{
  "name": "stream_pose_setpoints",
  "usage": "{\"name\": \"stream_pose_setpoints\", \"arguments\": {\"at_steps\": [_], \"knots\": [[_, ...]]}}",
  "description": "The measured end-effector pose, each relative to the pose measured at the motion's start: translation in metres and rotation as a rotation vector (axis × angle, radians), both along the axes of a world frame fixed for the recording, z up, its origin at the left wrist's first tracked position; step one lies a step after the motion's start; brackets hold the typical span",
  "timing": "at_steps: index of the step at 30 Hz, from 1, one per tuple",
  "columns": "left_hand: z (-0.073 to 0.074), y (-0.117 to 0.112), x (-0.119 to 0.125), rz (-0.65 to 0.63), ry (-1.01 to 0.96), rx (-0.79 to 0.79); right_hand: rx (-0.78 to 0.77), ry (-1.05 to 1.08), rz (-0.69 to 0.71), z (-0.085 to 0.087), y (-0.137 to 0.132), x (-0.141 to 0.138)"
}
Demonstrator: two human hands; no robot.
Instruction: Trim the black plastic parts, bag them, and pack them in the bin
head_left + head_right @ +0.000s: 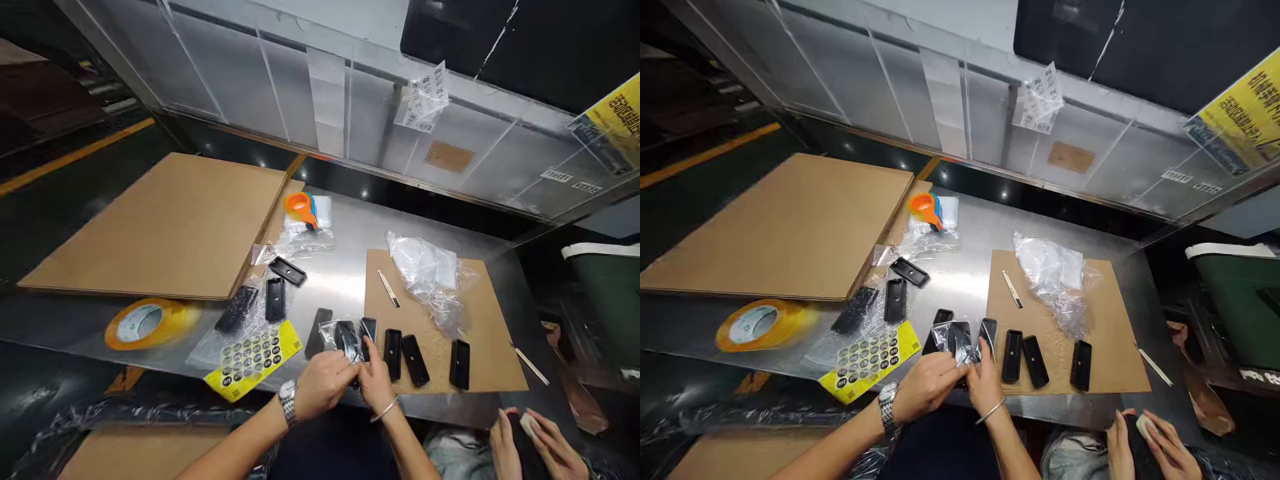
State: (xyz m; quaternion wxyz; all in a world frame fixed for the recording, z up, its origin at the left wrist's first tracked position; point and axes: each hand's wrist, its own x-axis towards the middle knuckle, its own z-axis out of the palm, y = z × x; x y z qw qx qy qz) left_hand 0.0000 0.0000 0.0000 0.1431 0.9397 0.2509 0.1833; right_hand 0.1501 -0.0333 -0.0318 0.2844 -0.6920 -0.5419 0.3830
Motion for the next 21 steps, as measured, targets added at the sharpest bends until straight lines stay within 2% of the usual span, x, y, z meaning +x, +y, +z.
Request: {"name": "stream_pose_setpoints", "arguments": {"at_steps": [6, 10, 13, 16, 21], "knots": [[0.007, 0.014, -0.002, 0.280, -0.027, -0.090, 0.061, -0.029, -0.004, 0.014, 0.001, 0.017], [0.008, 0.029, -0.008, 0.304, 0.076, -0.151, -0.018, -0.006, 0.112, 0.015, 0.020, 0.023], [0.000, 0.038, -0.009, 0.364, 0.134, -0.208, -0.038, 0.021, 0.154, 0.004, 0.035, 0.016], [-0.014, 0.045, -0.009, 0.446, 0.127, -0.313, -0.010, 0.022, 0.122, -0.016, 0.044, 0.005], [-0.035, 0.045, -0.017, 0.518, 0.090, -0.439, 0.154, -0.032, 0.097, -0.045, 0.042, -0.013]]}}
